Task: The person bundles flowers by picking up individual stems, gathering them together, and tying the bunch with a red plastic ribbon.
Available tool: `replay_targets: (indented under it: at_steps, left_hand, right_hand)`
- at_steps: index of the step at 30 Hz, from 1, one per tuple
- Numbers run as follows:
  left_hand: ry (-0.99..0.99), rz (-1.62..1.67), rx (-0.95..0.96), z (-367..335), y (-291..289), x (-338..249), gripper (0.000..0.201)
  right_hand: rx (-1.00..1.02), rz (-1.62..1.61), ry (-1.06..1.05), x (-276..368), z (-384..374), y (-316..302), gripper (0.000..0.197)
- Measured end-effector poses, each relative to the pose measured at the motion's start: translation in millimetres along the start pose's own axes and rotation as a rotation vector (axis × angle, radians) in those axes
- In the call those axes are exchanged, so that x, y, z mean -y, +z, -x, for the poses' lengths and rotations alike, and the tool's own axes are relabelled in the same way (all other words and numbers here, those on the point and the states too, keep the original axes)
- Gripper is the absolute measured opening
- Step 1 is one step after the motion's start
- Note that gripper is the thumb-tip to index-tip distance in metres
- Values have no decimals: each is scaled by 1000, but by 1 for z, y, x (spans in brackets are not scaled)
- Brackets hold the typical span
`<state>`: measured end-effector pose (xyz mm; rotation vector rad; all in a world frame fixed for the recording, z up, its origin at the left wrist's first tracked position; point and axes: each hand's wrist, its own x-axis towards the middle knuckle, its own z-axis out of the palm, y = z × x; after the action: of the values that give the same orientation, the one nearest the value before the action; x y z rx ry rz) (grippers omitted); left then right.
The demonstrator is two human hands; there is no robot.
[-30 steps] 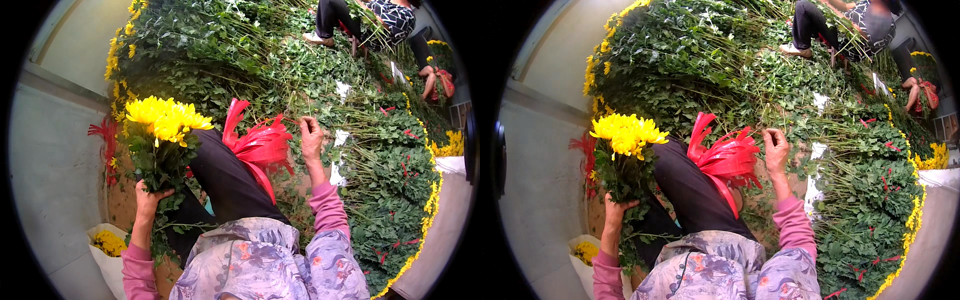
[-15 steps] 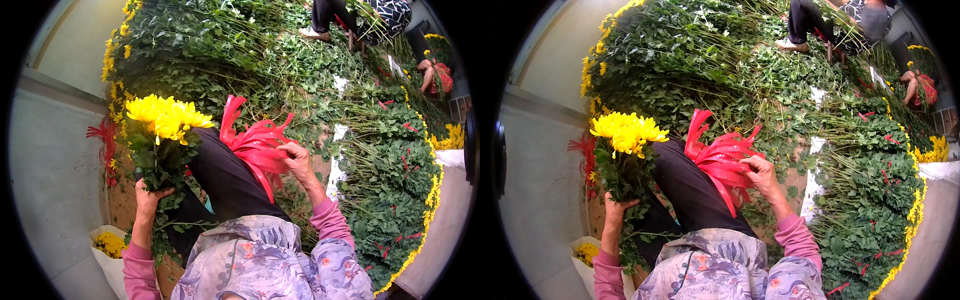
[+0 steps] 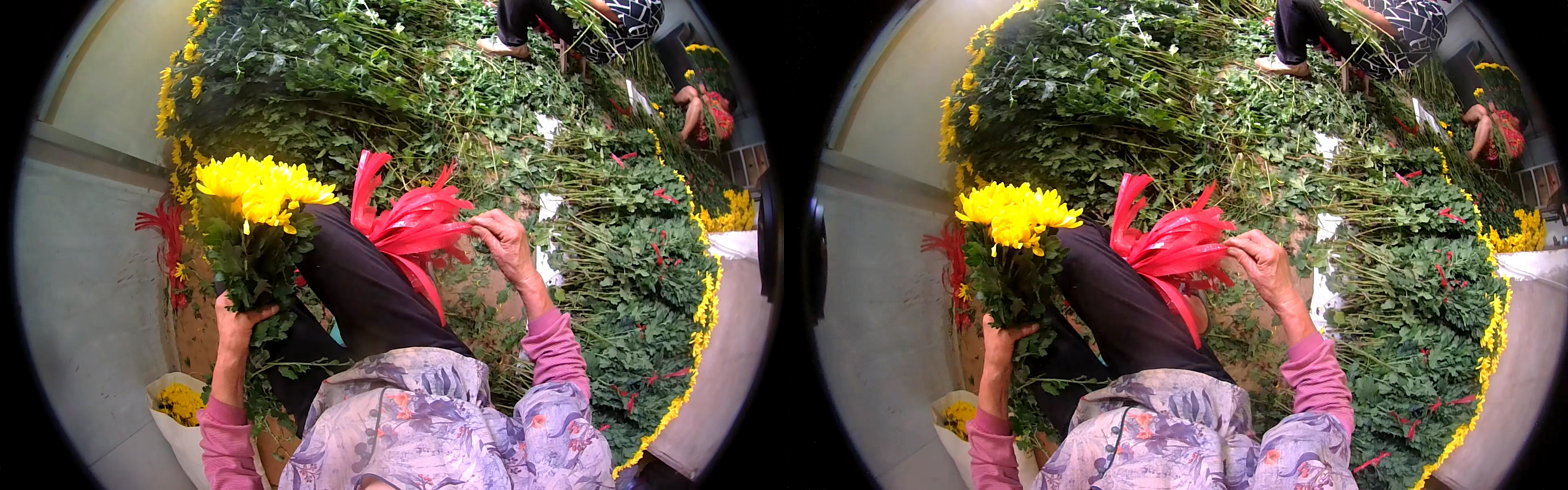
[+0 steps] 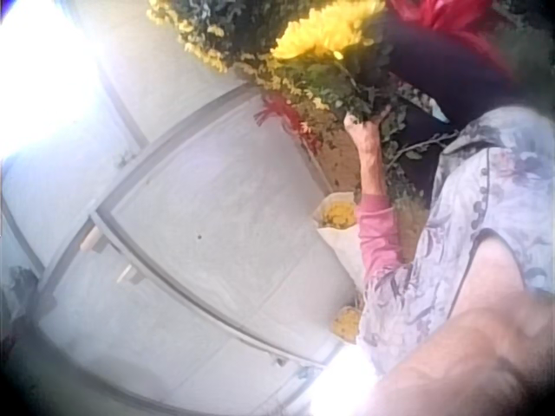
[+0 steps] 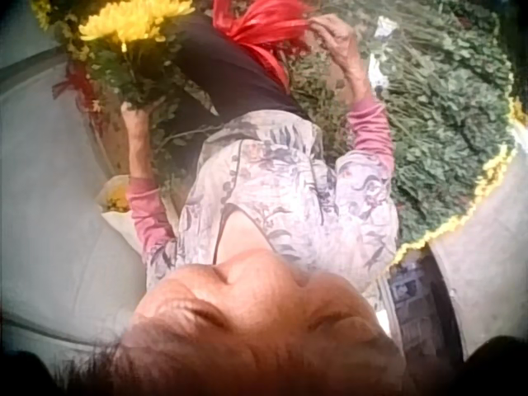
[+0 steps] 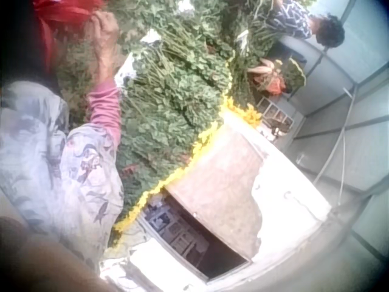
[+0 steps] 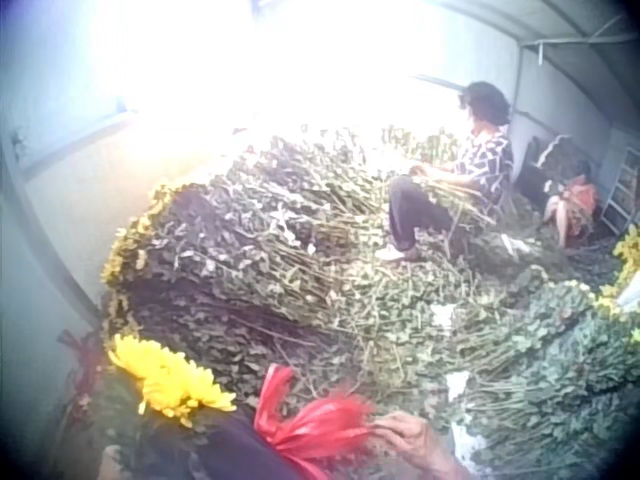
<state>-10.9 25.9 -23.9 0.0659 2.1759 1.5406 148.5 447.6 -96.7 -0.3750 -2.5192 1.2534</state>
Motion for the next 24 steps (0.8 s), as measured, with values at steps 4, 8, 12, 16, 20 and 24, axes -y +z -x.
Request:
replay_targets:
  at_steps: [4,8,12,16,20,24]
  left_hand:
    - [-1,5,-6,-1,0,2,31]
    - [-2,15,-7,-2,1,3,32]
    - [26,-25,15,-2,-4,10,34]
    - [-27,16,1,-2,1,3,37]
    - [-16,-51,17,-4,-5,12,41]
    - [-37,-96,37,-4,-3,5,40]
  right_hand:
    - [-12,-69,87,-14,-2,-9,14]
    - [-241,-481,385,-48,0,-29,14]
    - [-493,-584,490,-68,2,-47,21]
    - [-516,-597,517,-72,0,-51,24]
    - [-527,-922,560,-65,-7,-44,25]
    - [-705,-1255,556,-112,-8,-68,23]
